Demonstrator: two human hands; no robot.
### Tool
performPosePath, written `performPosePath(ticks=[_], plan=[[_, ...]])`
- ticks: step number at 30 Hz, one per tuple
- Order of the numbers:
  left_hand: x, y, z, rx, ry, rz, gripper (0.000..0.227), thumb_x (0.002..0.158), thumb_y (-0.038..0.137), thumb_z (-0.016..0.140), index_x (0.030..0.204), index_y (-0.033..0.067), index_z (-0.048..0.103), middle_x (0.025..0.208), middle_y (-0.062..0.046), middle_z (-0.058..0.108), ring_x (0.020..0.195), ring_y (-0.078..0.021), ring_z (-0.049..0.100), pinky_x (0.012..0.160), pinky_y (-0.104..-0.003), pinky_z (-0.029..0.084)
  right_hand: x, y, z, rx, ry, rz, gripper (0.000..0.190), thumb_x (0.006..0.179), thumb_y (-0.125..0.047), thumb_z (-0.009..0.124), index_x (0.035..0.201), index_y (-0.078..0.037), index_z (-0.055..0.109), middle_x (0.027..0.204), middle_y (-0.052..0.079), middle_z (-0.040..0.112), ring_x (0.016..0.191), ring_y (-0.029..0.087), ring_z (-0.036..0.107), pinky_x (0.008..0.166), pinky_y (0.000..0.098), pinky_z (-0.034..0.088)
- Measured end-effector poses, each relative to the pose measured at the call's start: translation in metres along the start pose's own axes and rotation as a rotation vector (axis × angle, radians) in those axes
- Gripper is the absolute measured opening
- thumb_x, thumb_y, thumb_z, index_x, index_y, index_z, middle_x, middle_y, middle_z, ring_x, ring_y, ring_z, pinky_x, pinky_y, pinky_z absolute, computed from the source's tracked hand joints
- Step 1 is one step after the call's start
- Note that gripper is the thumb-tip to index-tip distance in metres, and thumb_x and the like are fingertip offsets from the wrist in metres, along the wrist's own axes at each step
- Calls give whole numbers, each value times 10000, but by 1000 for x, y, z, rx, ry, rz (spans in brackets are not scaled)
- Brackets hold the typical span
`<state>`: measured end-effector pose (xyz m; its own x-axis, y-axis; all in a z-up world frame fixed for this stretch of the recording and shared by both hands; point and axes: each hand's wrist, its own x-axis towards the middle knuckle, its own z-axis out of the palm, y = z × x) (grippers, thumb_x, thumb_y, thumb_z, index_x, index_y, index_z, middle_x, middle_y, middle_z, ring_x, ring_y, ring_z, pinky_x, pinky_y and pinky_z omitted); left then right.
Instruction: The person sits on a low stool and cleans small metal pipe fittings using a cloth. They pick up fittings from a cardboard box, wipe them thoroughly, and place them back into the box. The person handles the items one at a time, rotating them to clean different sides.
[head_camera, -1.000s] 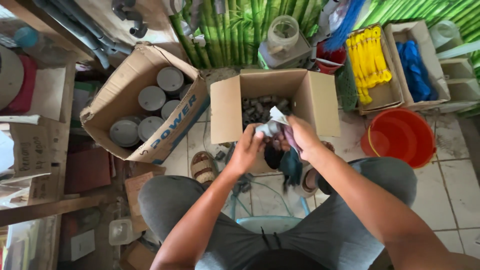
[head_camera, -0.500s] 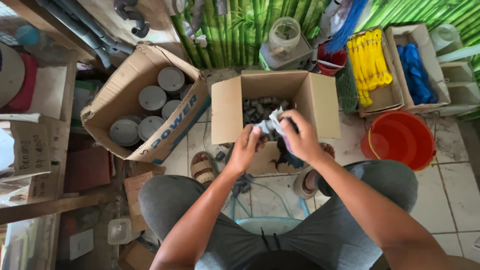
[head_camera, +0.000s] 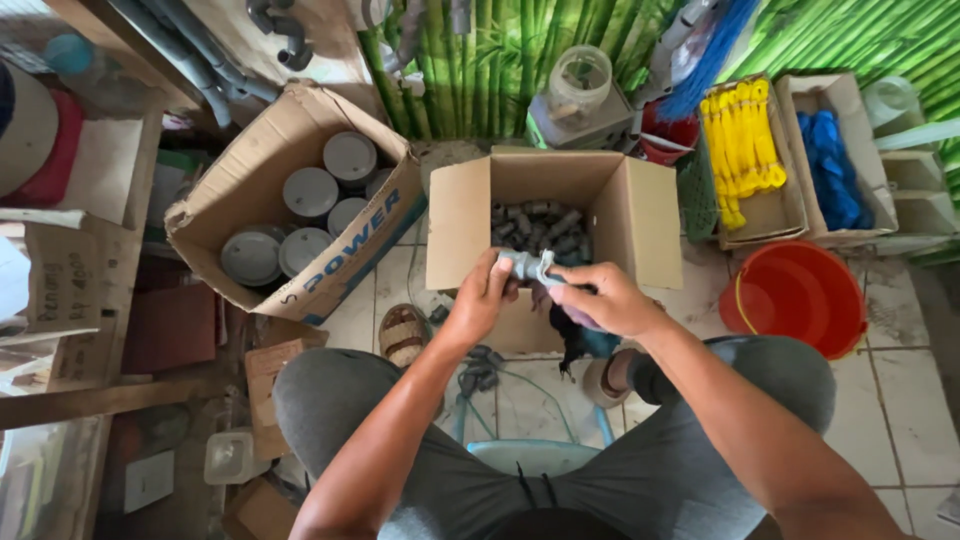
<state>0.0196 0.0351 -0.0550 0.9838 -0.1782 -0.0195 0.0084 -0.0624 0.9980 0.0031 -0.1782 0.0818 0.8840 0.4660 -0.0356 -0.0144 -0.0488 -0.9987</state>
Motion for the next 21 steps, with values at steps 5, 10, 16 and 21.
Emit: performPosePath(ticks=[5, 10, 16, 21], plan=[[-6, 47, -6, 65, 8, -192, 436, 1119, 413, 374, 913, 104, 602, 607, -49, 557, 542, -175, 561, 571, -331, 555, 0, 43, -3, -448, 161, -65, 438, 796, -221, 858, 1212, -116, 771, 847, 222, 757, 753, 232, 676, 593, 352, 577], [-9, 56, -4, 140, 8, -365, 733, 1076, 608, 323, 615, 114, 608, 430, -58, 523, 405, -184, 544, 456, -319, 499, 3, 54, -10, -768, 246, -216, 375, 781, -264, 870, 1147, -213, 804, 917, 201, 742, 844, 364, 741, 661, 396, 612], [-5, 41, -2, 10, -4, -453, 697, 1071, 565, 421, 683, 46, 679, 455, -85, 524, 383, -184, 566, 430, -299, 514, 5, 36, -8, -742, 240, -200, 354, 762, -303, 895, 1083, -172, 820, 932, 202, 756, 878, 370, 743, 714, 399, 618], [3, 20, 0, 98, -36, -135, 269, 1081, 366, 538, 1039, 126, 650, 633, -35, 614, 642, -169, 575, 658, -338, 520, 8, 15, -11, -372, 269, 57, 431, 737, -210, 928, 1135, -105, 800, 900, 218, 784, 804, 217, 760, 681, 373, 594]])
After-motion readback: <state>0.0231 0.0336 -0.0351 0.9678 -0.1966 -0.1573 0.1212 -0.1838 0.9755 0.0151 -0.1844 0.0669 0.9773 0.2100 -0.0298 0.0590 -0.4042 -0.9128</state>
